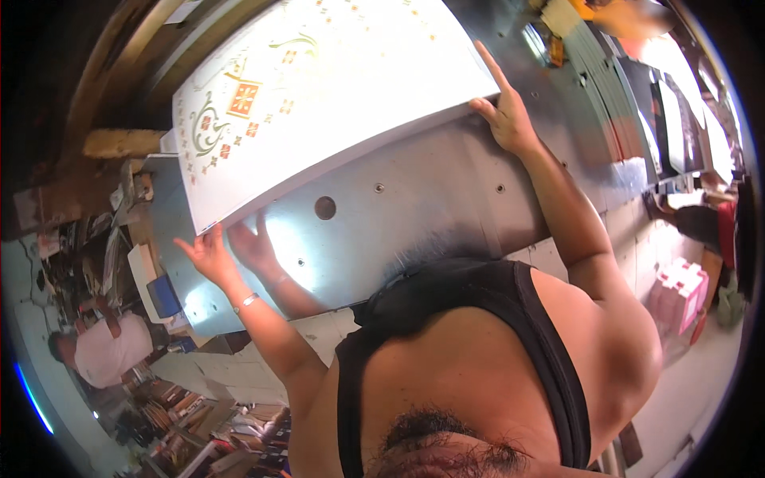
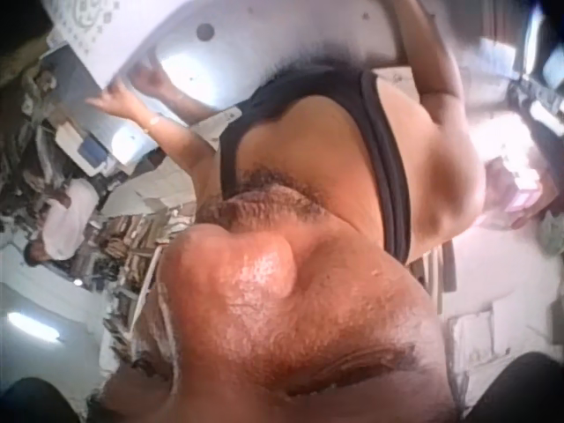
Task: The person lifts and bends a stack of printed papers by hand, then aligns and pushes the stack into a paper cutting machine.
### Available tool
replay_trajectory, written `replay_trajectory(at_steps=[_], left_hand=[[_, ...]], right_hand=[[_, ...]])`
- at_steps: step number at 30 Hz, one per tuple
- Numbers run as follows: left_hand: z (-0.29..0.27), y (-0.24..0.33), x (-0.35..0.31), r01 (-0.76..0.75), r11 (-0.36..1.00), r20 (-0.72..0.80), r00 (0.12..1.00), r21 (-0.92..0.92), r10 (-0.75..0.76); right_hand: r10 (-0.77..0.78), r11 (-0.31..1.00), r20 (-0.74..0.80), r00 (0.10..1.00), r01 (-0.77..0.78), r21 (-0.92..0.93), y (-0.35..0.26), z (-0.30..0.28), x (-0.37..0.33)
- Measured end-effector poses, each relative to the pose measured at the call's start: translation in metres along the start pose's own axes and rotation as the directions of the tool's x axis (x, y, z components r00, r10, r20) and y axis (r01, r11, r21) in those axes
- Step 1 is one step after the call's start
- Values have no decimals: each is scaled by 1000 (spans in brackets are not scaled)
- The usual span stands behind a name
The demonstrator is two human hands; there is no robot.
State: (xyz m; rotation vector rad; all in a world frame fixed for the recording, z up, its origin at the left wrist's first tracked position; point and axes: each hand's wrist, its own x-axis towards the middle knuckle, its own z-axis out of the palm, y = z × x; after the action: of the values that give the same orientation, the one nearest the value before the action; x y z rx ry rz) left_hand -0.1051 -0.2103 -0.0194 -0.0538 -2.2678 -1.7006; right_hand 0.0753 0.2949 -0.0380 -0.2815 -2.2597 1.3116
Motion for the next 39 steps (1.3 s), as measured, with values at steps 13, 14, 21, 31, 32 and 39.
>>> replay_trajectory(at_steps=[13,14,21,31,32,39], left_hand=[[168,123,-63,-798,552,585,574,241,574],[184,134,-69,-822,533,622,527,200,579],[251,169,-102,-917,346,767,367,201,526],[276,158,-104,-930,120,857,366,346,362],[277,158,-102,-934,115,862,355,337,361],[275,157,-92,-956,119,877,292,267,382]], right_hand=[[-87,947,61,994,63,315,31,-8,3],[-87,944,47,995,67,322,32,-11,2],[115,770,-264,958,82,633,26,-25,10],[159,761,-205,966,13,648,20,-23,8],[169,758,-204,964,5,652,21,-27,6],[62,988,180,982,-36,-148,20,-50,2]])
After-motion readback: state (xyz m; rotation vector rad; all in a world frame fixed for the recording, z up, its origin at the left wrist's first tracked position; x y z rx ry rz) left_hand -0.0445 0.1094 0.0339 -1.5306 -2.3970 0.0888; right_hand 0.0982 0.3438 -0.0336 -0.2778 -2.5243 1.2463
